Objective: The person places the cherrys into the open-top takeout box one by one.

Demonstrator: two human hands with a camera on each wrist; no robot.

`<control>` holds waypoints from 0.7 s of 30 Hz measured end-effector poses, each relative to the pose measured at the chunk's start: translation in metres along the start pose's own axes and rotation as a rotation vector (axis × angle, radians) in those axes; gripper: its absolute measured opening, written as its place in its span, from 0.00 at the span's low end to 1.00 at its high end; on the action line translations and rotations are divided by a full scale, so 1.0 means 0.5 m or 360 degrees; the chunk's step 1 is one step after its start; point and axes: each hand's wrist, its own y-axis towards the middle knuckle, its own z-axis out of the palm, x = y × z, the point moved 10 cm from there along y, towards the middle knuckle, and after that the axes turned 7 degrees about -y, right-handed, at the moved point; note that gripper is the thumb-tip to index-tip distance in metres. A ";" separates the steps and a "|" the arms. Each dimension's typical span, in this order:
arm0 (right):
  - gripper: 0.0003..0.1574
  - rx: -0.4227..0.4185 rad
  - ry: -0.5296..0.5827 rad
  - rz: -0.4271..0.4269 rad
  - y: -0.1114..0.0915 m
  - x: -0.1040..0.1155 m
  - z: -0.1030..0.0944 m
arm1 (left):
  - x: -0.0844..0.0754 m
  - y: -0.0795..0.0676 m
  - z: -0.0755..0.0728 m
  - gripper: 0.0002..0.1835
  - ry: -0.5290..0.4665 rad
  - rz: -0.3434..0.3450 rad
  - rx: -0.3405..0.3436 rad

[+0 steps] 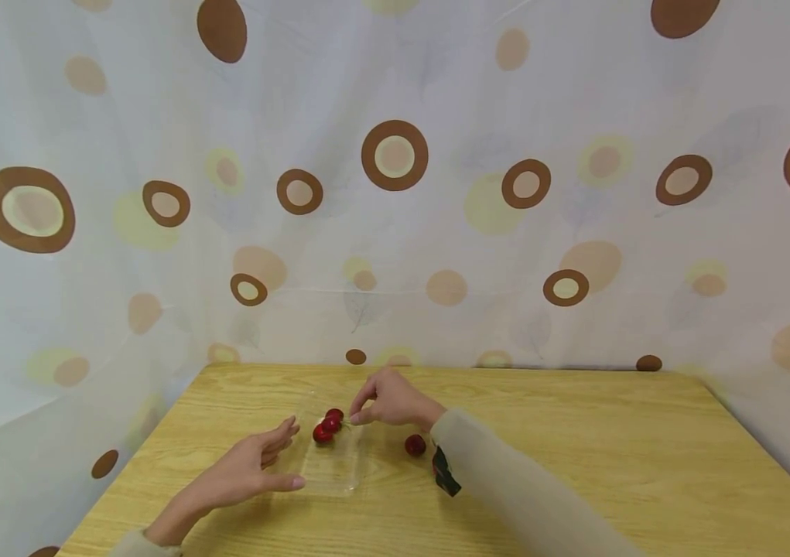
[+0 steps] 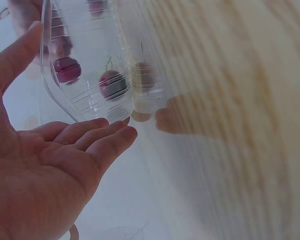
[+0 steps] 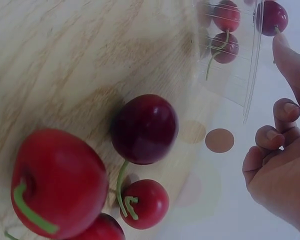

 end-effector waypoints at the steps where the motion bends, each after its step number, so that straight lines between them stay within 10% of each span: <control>1: 0.03 -0.0002 -0.0006 0.0006 0.000 0.000 0.001 | 0.000 0.000 0.000 0.55 -0.0003 -0.0002 0.0002; 21: 0.09 -0.0167 -0.0019 0.0236 -0.021 -0.039 -0.036 | 0.000 0.002 0.000 0.55 0.0017 -0.0009 -0.0010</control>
